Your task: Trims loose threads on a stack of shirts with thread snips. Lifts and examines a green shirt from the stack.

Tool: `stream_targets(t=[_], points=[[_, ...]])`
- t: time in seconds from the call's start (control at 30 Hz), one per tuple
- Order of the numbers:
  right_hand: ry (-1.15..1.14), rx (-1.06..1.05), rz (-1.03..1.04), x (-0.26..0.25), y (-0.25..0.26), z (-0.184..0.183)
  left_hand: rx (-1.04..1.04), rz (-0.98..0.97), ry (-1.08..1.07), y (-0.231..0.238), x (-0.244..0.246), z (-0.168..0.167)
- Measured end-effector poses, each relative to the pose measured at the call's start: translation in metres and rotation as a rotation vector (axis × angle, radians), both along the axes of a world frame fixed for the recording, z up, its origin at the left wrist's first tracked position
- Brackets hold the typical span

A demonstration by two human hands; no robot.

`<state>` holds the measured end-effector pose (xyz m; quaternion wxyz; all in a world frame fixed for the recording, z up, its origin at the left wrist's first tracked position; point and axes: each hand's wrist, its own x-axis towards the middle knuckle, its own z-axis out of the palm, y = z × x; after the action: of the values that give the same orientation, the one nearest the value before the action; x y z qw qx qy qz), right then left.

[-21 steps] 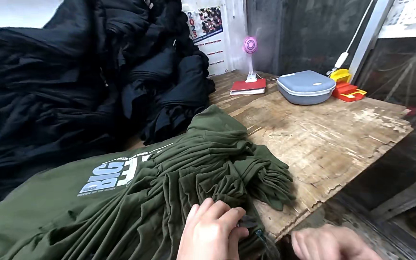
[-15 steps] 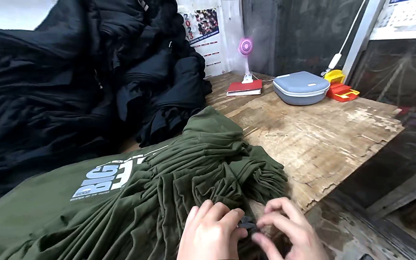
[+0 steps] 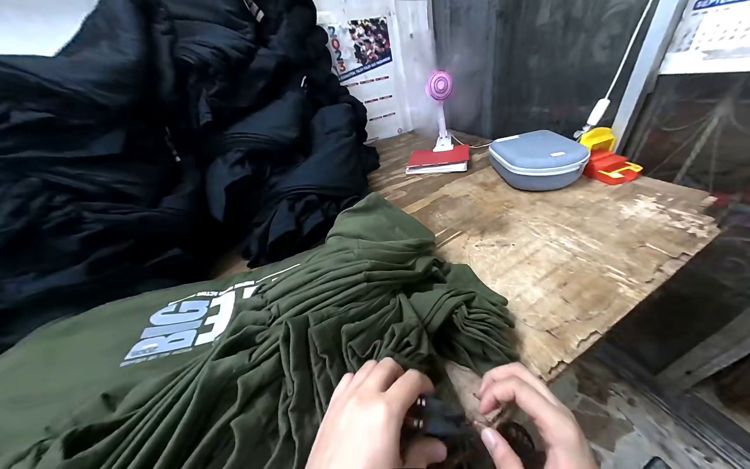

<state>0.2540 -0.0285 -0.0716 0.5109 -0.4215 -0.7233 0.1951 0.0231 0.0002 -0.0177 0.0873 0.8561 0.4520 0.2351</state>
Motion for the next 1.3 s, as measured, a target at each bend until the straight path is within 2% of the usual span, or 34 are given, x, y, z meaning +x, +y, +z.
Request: stream_targets(t=[0.2,0.27,0.33,0.43,0.53,0.6,0.7,0.8,0.9,0.93,1.0,1.17,1.3], points=[[-0.129,0.071,-0.165,-0.034,0.0,0.001,-0.076,-0.075,-0.055,0.01,-0.011,-0.005],[-0.097,0.1,-0.198,-0.047,0.006,-0.002,-0.099,-0.105,-0.076,0.012,-0.014,-0.004],[0.116,0.073,-0.144,-0.054,0.016,-0.005,-0.11,-0.101,-0.084,0.013,-0.015,-0.005],[0.518,-0.111,0.038,-0.055,0.03,-0.003,-0.171,-0.024,-0.158,0.017,-0.018,-0.004],[0.645,-0.251,0.252,-0.05,0.043,-0.007,-0.302,0.055,-0.266,0.029,-0.024,-0.003],[0.543,-0.199,0.368,-0.047,0.049,-0.011,-0.349,0.127,-0.271,0.036,-0.022,-0.001],[0.353,-0.13,0.356,-0.048,0.047,-0.012,-0.402,0.2,-0.249,0.039,-0.016,0.003],[0.141,-0.044,0.159,-0.055,0.039,-0.007,-0.411,0.216,-0.238,0.041,-0.014,0.003],[-0.165,0.283,-0.253,-0.055,0.032,-0.011,-0.413,0.185,-0.243,0.037,-0.016,0.003],[-0.226,0.389,-0.353,-0.049,0.029,-0.011,-0.389,0.154,-0.245,0.032,-0.017,0.004],[-0.25,0.443,-0.418,-0.036,0.021,-0.007,-0.264,0.087,-0.244,0.016,-0.018,0.008],[-0.031,0.329,-0.345,-0.031,0.007,-0.011,0.23,0.077,-0.151,-0.008,-0.008,-0.008],[0.037,0.3,-0.273,-0.038,0.002,-0.011,0.394,0.074,-0.094,-0.01,0.006,-0.021]])
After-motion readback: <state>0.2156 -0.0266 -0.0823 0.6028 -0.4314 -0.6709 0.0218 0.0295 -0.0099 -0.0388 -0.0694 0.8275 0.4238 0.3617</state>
